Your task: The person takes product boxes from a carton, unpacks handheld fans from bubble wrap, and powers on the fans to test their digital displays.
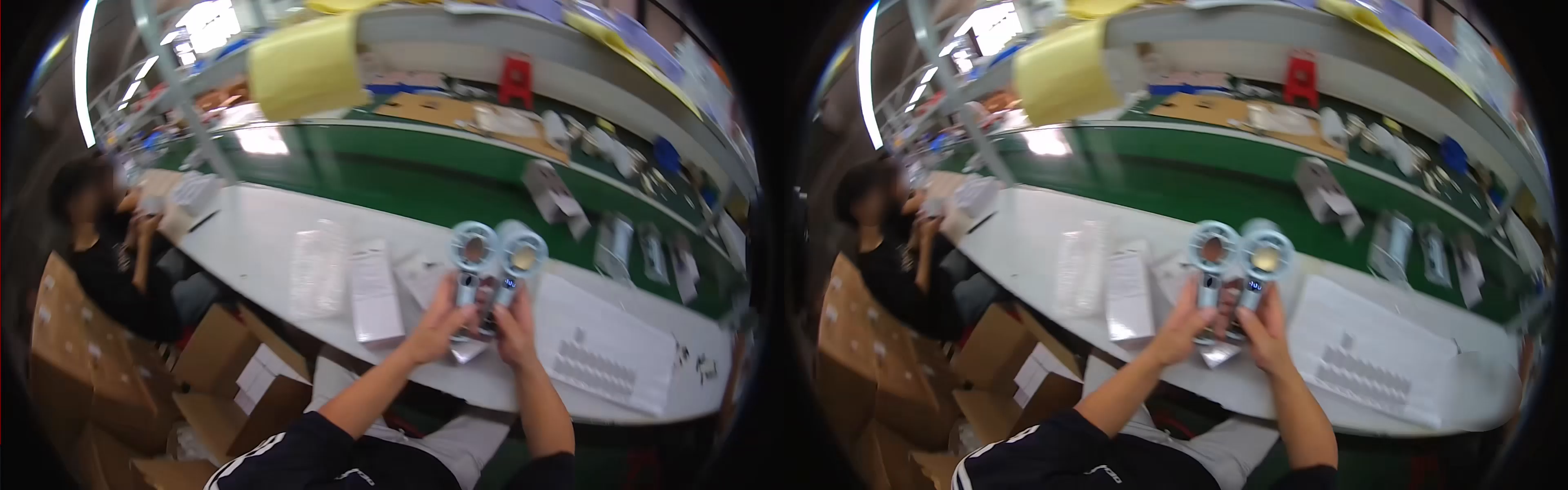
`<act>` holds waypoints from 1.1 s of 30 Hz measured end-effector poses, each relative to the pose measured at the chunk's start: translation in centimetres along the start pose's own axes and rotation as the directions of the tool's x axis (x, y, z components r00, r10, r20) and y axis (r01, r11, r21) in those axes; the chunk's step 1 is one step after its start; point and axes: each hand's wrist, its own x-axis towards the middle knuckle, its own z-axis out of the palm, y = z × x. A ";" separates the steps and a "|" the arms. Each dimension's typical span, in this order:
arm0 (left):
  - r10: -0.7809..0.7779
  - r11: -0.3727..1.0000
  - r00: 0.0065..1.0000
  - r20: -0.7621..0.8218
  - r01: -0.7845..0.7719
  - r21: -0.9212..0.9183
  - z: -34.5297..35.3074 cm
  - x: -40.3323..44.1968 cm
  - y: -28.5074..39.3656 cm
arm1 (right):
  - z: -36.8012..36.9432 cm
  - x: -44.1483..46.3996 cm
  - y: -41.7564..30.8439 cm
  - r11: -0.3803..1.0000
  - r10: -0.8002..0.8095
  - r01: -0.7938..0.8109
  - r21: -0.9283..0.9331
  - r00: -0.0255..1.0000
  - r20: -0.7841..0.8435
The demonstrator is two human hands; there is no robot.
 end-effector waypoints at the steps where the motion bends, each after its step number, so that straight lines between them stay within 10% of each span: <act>1: -0.057 0.993 0.996 0.072 0.064 -0.100 -0.2 0.0 0.3 | 0.0 0.1 0.1 0.999 -0.043 0.044 -0.010 0.999 0.030; 33: 0.032 0.995 0.999 -0.016 -0.033 -0.094 1.5 0.7 0.5 | 0.0 0.3 -1.2 0.998 -0.026 0.022 0.063 0.998 0.060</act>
